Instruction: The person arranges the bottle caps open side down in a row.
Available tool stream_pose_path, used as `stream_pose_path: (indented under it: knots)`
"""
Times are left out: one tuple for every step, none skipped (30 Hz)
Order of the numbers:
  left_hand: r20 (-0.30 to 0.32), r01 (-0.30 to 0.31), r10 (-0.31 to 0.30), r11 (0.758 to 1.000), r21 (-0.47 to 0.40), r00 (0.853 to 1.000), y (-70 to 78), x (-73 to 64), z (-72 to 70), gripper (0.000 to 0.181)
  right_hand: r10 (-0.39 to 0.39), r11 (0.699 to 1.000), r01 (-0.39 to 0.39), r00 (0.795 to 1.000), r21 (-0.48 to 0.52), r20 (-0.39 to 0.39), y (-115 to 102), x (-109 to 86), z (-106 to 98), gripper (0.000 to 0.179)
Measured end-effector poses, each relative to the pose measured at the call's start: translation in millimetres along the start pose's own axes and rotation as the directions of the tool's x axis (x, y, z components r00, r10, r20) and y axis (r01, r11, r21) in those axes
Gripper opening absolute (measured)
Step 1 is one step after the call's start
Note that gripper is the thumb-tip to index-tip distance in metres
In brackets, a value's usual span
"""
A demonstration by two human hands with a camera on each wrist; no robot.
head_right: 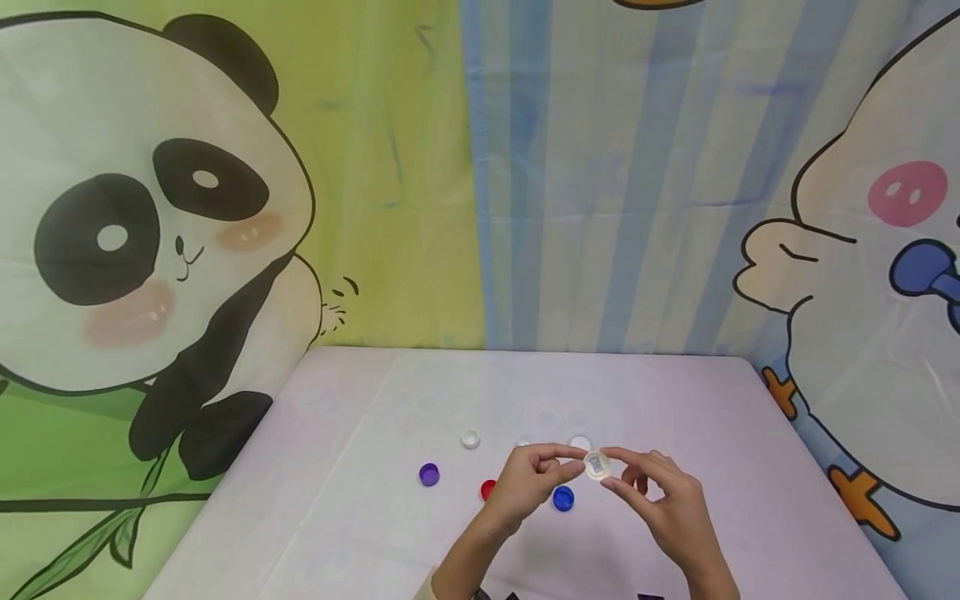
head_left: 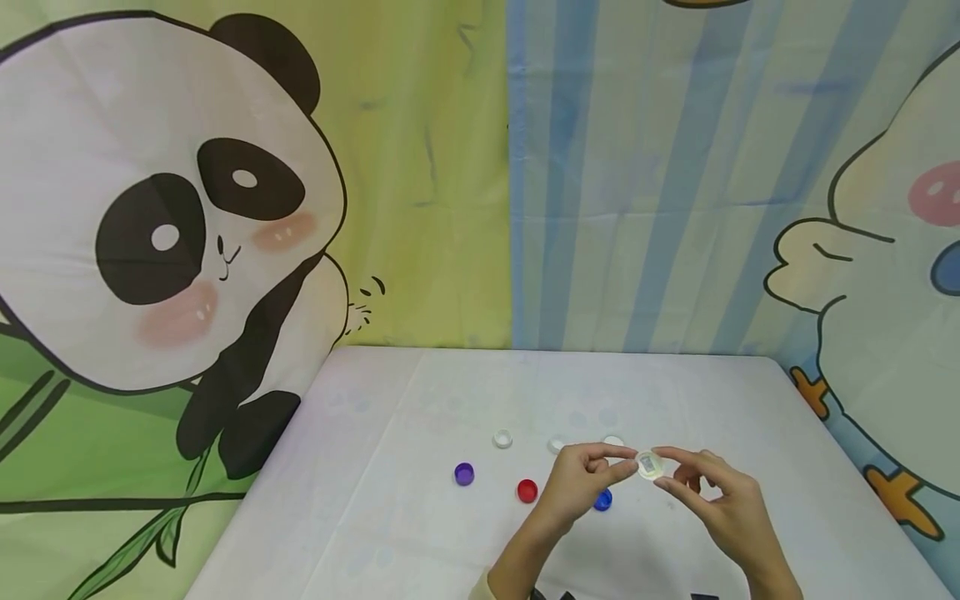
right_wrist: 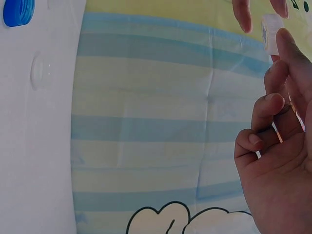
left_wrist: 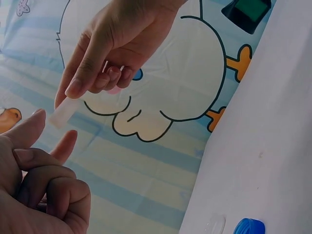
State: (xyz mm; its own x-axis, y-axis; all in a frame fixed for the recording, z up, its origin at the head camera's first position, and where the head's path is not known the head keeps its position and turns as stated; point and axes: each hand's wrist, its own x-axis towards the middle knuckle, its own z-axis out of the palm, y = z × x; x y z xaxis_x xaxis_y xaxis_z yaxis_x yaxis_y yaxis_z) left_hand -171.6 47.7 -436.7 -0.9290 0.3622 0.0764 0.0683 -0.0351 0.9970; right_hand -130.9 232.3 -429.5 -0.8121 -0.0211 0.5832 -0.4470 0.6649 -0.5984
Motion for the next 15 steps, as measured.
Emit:
stream_pose_path:
  knots:
    - [0.0,0.021,-0.021,1.0,-0.008,1.0,-1.4,0.5,0.2,0.02,-0.001,1.0,0.001,1.0,-0.004,0.002,-0.2,0.2,0.0,0.037]
    - [0.003,0.033,-0.033,0.999,-0.015,0.999,-2.4,0.8,0.4,0.02,-0.002,1.0,0.002,1.0,-0.005,0.002,-0.4,0.2,0.0,0.038]
    - [0.004,0.042,-0.042,0.999,-0.016,0.999,-2.6,0.8,0.7,0.021,-0.003,1.0,0.003,1.0,-0.007,0.003,-0.4,0.3,0.2,0.038]
    - [0.007,0.049,-0.049,0.999,-0.015,0.999,-2.4,0.6,0.9,0.021,-0.007,1.0,0.007,1.0,-0.01,0.003,-0.4,0.3,0.5,0.038]
    - [0.008,0.054,-0.054,0.998,-0.013,0.999,-2.1,0.3,0.9,0.022,-0.013,1.0,0.013,1.0,-0.014,0.002,-0.3,0.4,0.7,0.039]
    - [0.009,0.057,-0.057,0.998,-0.013,0.998,-1.7,0.2,1.1,0.022,-0.018,1.0,0.018,1.0,-0.014,0.001,0.0,0.3,1.1,0.039]
    - [0.01,0.054,-0.054,0.998,-0.015,0.998,-1.7,0.3,1.3,0.022,-0.021,1.0,0.021,1.0,-0.009,-0.001,0.2,0.2,1.6,0.039]
    - [0.011,0.052,-0.052,0.999,-0.018,0.999,-1.7,0.2,1.4,0.021,-0.026,1.0,0.026,1.0,-0.008,-0.001,0.6,0.1,2.0,0.039]
    - [0.009,0.052,-0.051,0.998,-0.019,0.999,-1.7,0.1,1.6,0.021,-0.027,1.0,0.027,1.0,-0.002,-0.002,1.1,-0.1,2.5,0.04]
    - [0.008,0.051,-0.051,0.998,-0.02,0.999,-2.1,0.1,1.7,0.021,-0.029,1.0,0.029,1.0,-0.001,-0.002,1.3,-0.1,2.8,0.04]
    - [0.006,0.051,-0.051,0.998,-0.022,0.999,-2.6,0.3,1.8,0.02,-0.034,0.999,0.034,0.999,0.0,-0.001,1.6,-0.2,3.1,0.04]
    - [0.005,0.052,-0.052,0.998,-0.023,0.999,-3.2,0.7,1.9,0.02,-0.034,0.999,0.034,0.999,0.0,0.001,1.7,-0.1,3.4,0.04]
    - [0.002,0.054,-0.054,0.998,-0.02,0.999,-3.7,0.9,1.9,0.02,-0.033,0.999,0.033,0.999,0.0,0.004,1.7,0.0,3.6,0.04]
    - [-0.001,0.058,-0.058,0.998,-0.018,0.998,-4.1,1.1,1.8,0.02,-0.035,0.999,0.035,0.999,-0.006,0.007,1.7,0.1,3.7,0.041]
    - [-0.005,0.063,-0.063,0.998,-0.015,0.998,-4.5,1.4,1.8,0.02,-0.035,0.999,0.035,0.999,-0.004,0.01,1.7,0.2,3.8,0.041]
